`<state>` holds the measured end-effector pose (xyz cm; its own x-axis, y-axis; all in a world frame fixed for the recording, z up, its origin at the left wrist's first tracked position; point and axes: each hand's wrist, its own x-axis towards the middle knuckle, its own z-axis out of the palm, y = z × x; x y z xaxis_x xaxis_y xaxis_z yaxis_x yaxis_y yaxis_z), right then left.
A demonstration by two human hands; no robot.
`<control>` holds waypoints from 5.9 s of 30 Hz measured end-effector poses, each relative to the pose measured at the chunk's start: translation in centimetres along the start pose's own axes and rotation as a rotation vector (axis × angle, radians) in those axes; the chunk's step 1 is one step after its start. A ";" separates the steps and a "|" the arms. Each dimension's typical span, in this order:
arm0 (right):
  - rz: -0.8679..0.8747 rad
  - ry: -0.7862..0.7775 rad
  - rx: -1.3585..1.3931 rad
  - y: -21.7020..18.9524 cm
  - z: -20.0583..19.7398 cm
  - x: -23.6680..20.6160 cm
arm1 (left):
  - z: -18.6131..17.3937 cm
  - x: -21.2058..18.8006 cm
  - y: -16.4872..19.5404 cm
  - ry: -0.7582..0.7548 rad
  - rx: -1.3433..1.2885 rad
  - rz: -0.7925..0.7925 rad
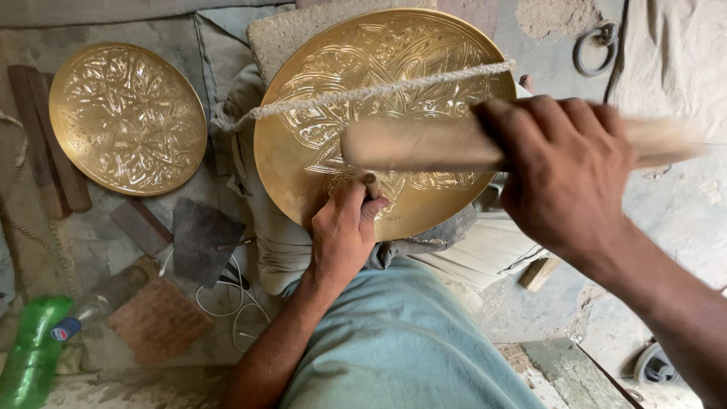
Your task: The person sits on the floor with a large engraved brass tray on their lap, holds a small punch against the patterned surface, and repeatedly strikes the punch with a wooden mallet to work the design, repositioning the punch across the tray. A second patterned brass tray lies on the floor beside them.
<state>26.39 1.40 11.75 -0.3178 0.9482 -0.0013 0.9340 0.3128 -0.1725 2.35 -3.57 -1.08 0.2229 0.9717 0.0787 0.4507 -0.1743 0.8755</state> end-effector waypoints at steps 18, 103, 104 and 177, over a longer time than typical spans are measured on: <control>0.139 0.058 0.572 -0.2 0.3 -0.3 | -0.2 -0.3 0.3 0.029 0.044 0.008; -0.083 -0.028 -0.230 -3.7 -2.1 1.4 | 0.3 -2.0 -0.1 0.082 0.057 -0.100; -0.079 -0.066 -0.332 -3.8 -2.2 1.5 | 0.2 -1.9 0.0 0.086 0.059 -0.083; 1.137 0.332 0.653 -2.2 7.6 -17.6 | -0.7 7.0 3.1 -0.697 0.074 0.372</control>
<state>28.65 -16.42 4.69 0.7132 0.6602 -0.2355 0.3746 -0.6430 -0.6680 4.74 2.78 2.53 0.8493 0.5275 0.0218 0.2911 -0.5023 0.8142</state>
